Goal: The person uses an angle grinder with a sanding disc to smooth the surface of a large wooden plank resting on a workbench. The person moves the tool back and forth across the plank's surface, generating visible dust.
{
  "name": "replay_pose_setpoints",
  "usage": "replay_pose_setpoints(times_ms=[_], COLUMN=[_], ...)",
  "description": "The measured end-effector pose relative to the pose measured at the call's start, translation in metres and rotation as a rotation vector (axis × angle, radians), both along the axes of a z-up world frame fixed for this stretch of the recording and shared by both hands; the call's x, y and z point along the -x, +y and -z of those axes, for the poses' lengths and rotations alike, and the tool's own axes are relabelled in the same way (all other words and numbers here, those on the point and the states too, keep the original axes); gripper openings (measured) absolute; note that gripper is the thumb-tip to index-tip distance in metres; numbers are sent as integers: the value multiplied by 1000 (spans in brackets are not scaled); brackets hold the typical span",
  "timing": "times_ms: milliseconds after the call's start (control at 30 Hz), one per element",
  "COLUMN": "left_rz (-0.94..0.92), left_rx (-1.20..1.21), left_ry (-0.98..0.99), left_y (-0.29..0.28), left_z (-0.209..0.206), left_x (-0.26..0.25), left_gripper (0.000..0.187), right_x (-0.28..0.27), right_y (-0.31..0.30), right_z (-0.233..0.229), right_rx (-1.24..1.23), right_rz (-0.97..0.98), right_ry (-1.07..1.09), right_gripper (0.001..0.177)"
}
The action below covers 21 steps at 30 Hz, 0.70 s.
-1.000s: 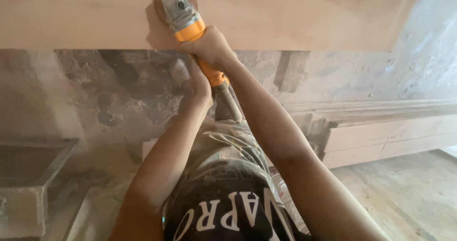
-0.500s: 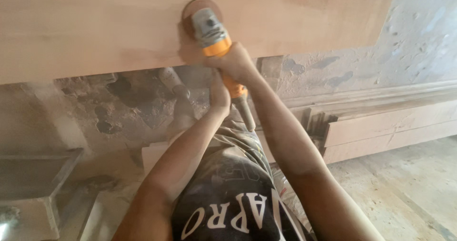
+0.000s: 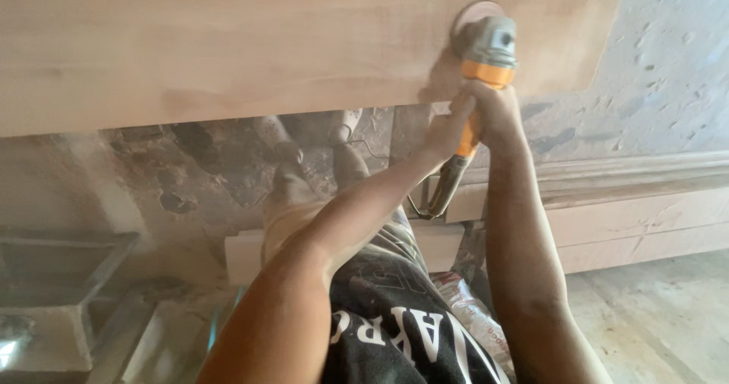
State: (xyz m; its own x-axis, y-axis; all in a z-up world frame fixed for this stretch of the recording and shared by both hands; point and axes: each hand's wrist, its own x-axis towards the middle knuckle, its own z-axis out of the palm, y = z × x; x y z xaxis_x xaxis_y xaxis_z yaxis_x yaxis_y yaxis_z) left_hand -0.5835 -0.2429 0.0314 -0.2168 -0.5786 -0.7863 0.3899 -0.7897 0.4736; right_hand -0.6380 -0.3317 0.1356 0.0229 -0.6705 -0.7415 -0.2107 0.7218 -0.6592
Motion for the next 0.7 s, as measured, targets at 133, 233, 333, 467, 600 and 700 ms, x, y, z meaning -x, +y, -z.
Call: replay_pose_setpoints(times_ms=[133, 233, 333, 467, 600, 700], left_rz=[37, -67, -130, -414, -209, -190], left_rx=[30, 189, 73, 293, 52, -27], left_ry=[-79, -122, -106, -87, -48, -20], left_y=[-14, -7, 9, 21, 38, 49], left_z=[-20, -29, -34, -25, -10, -7], left_x=[-5, -34, -58, -87, -113, -131], left_gripper=[79, 73, 73, 78, 87, 93], right_x=[1, -18, -48, -89, -123, -144], right_y=[-9, -3, 8, 18, 31, 42], right_z=[-1, -1, 3, 1, -1, 0], right_rx=[-13, -11, 43, 61, 26, 38], right_rz=[72, 35, -48, -66, -70, -79], right_ry=[-109, -91, -119, -110, -95, -108], right_gripper=[27, 26, 26, 25, 25, 28])
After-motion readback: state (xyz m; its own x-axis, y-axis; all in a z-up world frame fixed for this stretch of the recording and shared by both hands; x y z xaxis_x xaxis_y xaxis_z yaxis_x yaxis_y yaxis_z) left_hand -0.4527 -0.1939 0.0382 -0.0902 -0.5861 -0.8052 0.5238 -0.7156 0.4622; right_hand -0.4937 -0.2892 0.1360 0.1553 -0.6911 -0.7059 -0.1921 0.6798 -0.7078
